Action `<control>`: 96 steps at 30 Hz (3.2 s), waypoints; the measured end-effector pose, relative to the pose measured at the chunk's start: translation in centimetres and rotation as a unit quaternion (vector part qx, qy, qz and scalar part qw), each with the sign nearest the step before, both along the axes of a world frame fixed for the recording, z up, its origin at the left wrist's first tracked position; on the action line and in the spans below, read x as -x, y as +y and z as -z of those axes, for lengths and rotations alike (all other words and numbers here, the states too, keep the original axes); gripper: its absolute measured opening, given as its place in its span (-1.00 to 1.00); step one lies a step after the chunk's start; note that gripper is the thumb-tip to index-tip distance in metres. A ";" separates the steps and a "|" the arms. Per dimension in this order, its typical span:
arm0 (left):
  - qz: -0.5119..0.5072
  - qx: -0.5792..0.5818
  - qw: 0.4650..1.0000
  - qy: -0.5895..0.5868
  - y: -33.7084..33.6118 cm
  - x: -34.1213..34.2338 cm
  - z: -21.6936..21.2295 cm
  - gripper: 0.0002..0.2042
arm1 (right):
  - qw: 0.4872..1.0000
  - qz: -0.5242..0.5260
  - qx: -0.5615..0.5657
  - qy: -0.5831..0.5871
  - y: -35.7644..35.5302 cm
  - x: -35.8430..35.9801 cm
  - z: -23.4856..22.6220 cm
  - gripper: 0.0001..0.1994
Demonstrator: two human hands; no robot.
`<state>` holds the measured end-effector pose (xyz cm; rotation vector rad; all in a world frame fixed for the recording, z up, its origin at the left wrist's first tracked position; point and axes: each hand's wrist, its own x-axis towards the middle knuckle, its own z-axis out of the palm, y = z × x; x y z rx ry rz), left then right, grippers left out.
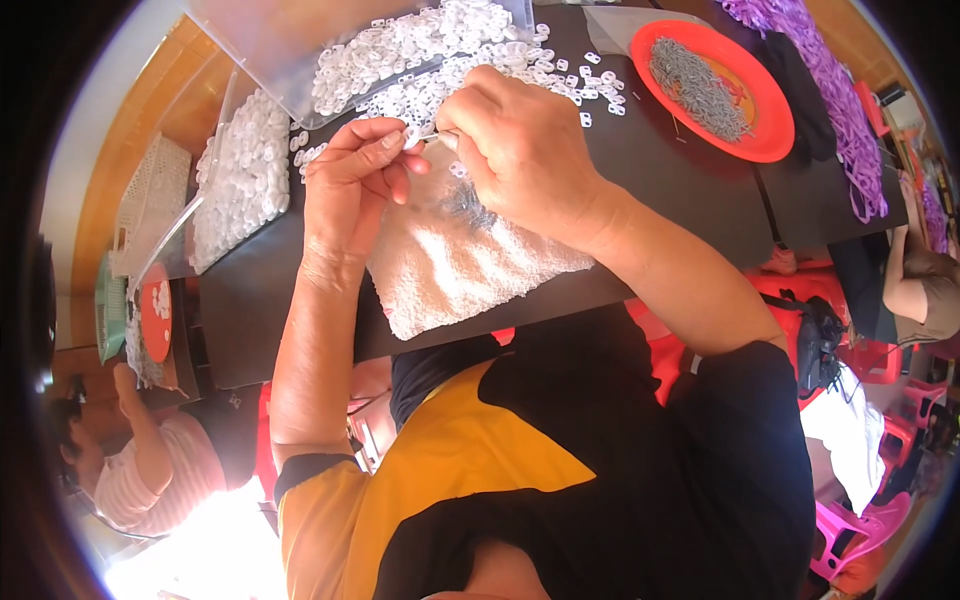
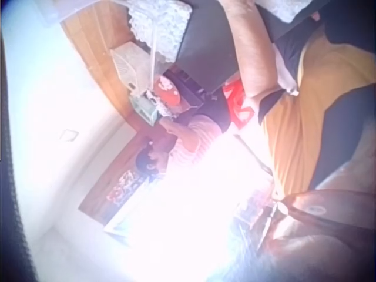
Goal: Manually inserting small metal pins into white circular plastic components as part of an assembly line process.
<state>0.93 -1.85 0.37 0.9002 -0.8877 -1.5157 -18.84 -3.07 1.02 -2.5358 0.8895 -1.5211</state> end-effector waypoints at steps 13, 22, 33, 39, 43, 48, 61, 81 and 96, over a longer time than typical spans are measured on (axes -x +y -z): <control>0.028 0.023 0.999 -0.024 0.3 0.6 0.2 -0.89 | 1.000 0.015 0.005 0.025 0.0 -0.1 0.5 -0.86; -0.009 0.018 0.999 -0.031 0.2 0.7 0.6 -0.89 | 0.997 0.002 -0.066 0.036 0.1 0.2 0.7 -0.89; -0.031 0.032 0.998 -0.053 0.2 1.2 1.0 -0.89 | 0.989 -0.021 -0.136 0.047 -0.1 0.5 0.7 -0.94; -0.041 0.029 0.997 -0.062 0.2 1.4 0.9 -0.89 | 0.987 -0.021 -0.144 0.069 -0.2 0.6 0.5 -0.95; -0.042 0.031 0.997 -0.058 0.2 1.3 1.0 -0.89 | 0.988 -0.022 -0.139 0.066 -0.2 0.7 0.5 -0.95; -0.050 0.026 0.996 -0.062 0.1 1.0 0.8 -0.89 | 0.990 -0.024 -0.134 0.043 -0.2 0.9 0.5 -0.97; -0.032 0.022 0.997 -0.066 0.1 1.2 0.8 -0.89 | 0.995 -0.009 -0.092 0.031 -0.4 0.7 0.9 -0.92; -0.038 0.016 0.996 -0.085 0.1 1.2 1.2 -0.89 | 0.978 -0.063 -0.181 0.086 -0.6 0.6 0.8 -0.97; -0.059 0.020 0.989 -0.133 0.2 1.4 1.5 -0.88 | 0.949 0.083 -0.155 0.261 -1.0 1.8 0.1 -0.94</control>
